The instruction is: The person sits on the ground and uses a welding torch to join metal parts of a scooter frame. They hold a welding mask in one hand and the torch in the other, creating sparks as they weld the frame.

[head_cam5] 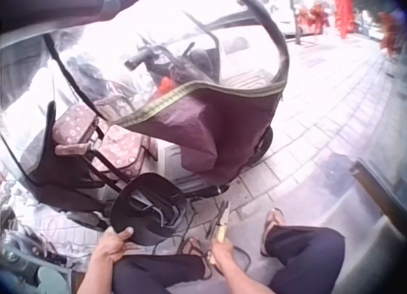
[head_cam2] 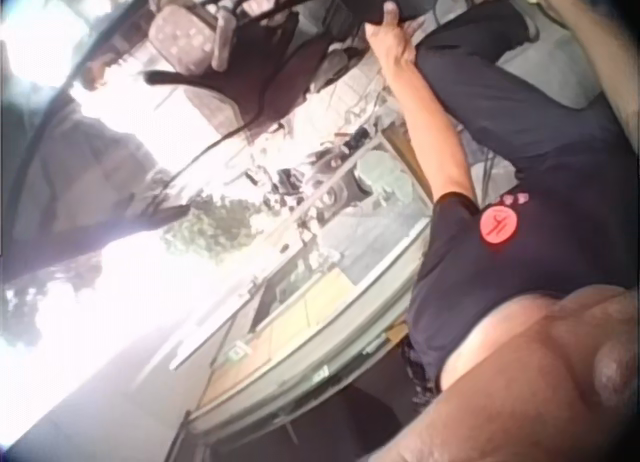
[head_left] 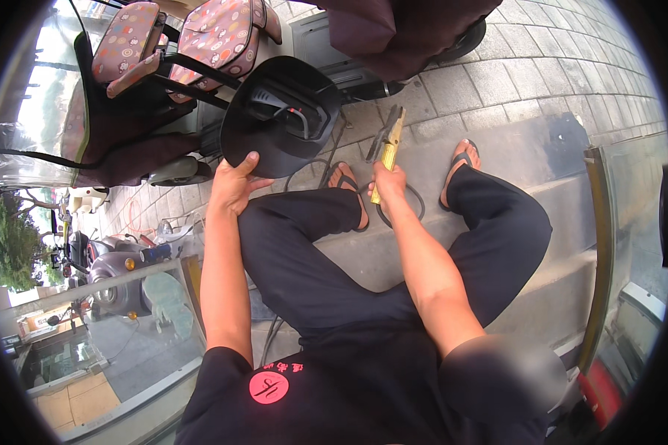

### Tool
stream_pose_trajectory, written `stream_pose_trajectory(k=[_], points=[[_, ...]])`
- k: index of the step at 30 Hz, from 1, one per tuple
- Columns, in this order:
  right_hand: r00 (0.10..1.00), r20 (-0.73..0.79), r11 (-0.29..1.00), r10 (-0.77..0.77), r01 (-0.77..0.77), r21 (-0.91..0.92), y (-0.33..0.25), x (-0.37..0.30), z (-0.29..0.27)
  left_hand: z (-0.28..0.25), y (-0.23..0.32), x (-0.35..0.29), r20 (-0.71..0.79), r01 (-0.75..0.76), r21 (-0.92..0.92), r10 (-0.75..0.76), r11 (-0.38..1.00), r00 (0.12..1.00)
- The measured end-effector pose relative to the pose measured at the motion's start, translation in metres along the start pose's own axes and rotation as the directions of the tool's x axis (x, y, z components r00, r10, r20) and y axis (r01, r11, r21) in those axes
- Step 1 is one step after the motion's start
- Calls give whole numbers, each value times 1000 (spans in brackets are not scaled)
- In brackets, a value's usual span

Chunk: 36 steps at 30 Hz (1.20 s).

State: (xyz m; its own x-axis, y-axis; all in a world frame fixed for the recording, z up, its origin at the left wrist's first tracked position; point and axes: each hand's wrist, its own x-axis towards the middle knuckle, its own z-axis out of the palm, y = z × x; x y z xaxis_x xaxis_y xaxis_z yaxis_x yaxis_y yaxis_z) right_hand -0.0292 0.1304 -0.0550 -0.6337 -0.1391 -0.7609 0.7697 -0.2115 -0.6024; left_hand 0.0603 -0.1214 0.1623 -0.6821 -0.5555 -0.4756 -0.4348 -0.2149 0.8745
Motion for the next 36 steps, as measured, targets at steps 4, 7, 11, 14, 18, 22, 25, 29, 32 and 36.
stream_pose_trajectory(k=[4, 7, 11, 14, 18, 22, 25, 29, 32, 36], points=[[1000, 11, 1000, -1, 1, 11, -2, 0, 0, -3, -3, 9, 31, 61, 74, -64, 995, 997], [1000, 3, 1000, -1, 1, 7, -2, 1, -1, 4, 0, 5, 17, 69, 103, -71, 992, 997], [1000, 8, 1000, 6, -6, -8, -1, 1, -1, 1, -1, 7, 23, 86, 115, -90, 990, 996], [1000, 22, 1000, -3, 4, -10, 0, 0, -2, -2, -3, 12, 58, 102, 131, -111, 986, 992], [999, 33, 1000, 0, 1, -26, -1, 1, -3, 0, -4, 14, 43, 104, 170, -113, 980, 993], [1000, 29, 999, 8, -7, -31, 1, 0, -1, -1, -5, 14, 54, 93, 189, -105, 977, 993], [999, 28, 999, 17, -16, -34, 2, 2, -2, 1, -5, 13, 70, 87, 176, -100, 981, 992], [1000, 29, 999, 8, -7, -36, 3, 2, -1, 3, -2, 12, 84, 93, 193, -111, 977, 990], [999, 33, 999, 17, -16, -32, 3, 2, 0, 4, -3, 11, 98, 88, 198, -109, 976, 989], [999, 39, 999, 8, -6, -36, 3, 1, 0, 5, -1, 10, 120, 66, 196, -91, 978, 989]])
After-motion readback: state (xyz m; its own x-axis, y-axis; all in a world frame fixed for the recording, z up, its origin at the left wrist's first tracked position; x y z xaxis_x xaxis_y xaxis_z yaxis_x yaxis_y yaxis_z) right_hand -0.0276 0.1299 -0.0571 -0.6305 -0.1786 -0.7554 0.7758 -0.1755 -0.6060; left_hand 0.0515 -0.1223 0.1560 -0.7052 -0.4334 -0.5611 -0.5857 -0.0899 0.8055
